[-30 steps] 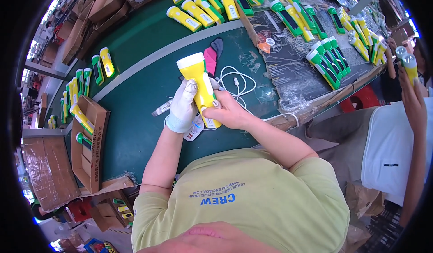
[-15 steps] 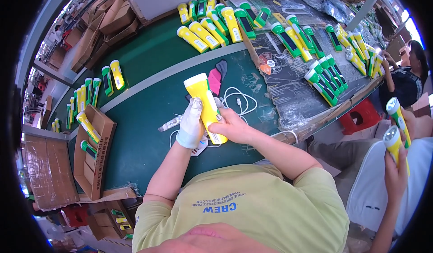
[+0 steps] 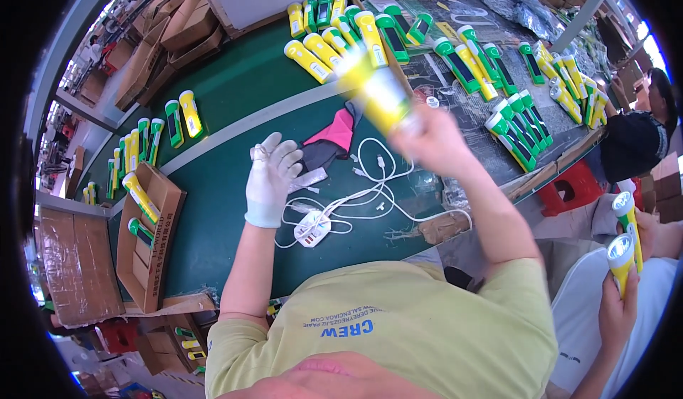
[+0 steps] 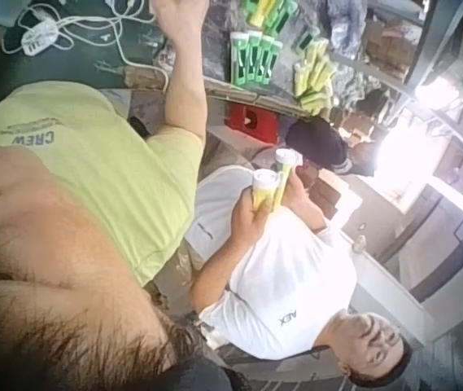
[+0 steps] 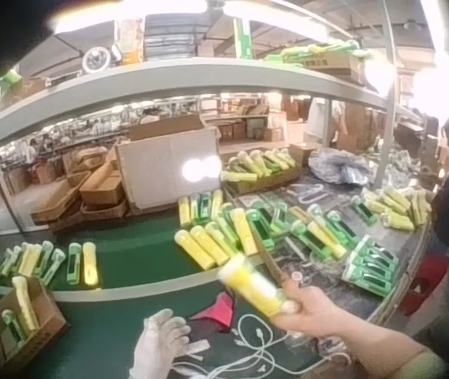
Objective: Picking up assembled flashlights, switching them on to verify the bulb works, and placing them back on the line.
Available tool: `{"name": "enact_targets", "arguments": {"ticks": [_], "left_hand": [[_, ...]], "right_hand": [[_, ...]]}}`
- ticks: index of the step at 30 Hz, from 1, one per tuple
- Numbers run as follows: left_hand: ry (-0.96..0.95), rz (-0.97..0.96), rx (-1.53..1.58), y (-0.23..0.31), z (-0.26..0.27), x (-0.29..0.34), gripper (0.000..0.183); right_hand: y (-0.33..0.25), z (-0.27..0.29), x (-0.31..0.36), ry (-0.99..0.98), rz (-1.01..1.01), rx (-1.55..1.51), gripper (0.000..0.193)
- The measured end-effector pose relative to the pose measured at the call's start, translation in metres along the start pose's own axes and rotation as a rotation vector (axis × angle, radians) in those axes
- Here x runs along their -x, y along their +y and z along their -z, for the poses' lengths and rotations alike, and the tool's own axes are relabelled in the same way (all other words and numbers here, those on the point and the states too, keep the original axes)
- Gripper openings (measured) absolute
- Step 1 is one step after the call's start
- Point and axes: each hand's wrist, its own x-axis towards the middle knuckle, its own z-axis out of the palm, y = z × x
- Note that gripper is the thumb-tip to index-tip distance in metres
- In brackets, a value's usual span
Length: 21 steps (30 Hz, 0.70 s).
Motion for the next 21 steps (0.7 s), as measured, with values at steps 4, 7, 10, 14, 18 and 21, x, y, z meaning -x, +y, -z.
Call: {"name": "enact_targets", "arguments": {"ticks": [4,7,10,14,18,21], "left_hand": [[0.08,0.055,-0.035,0.014,0.043,-0.024,0.051],[0.208,-0.019,-0.135,0.035,0.087,-0.055,0.043],[0.497,-0.19,-0.693,0.067,0.138,-0.092,0.04],[0.68,-0.3,-1.851,0.094,0.182,-0.129,0.067],[0.829,0.059,-1.789,0.098,0.19,-0.159,0.08],[0.948,-0.187,-1.403,0.093,0.237,-0.163,0.066]], "right_hand": [[0.029,0.041,-0.028,0.255,-0.175,0.276,0.052],[0.076,0.098,-0.057,0.532,-0.264,0.873,0.064],[0.109,0.126,-0.073,0.476,-0.324,1.073,0.057],[0.154,0.142,-0.066,0.566,-0.335,1.057,0.052],[0.138,0.113,-0.052,0.67,-0.221,0.788,0.039],[0.088,0.055,-0.039,0.659,-0.051,0.533,0.026]]}}
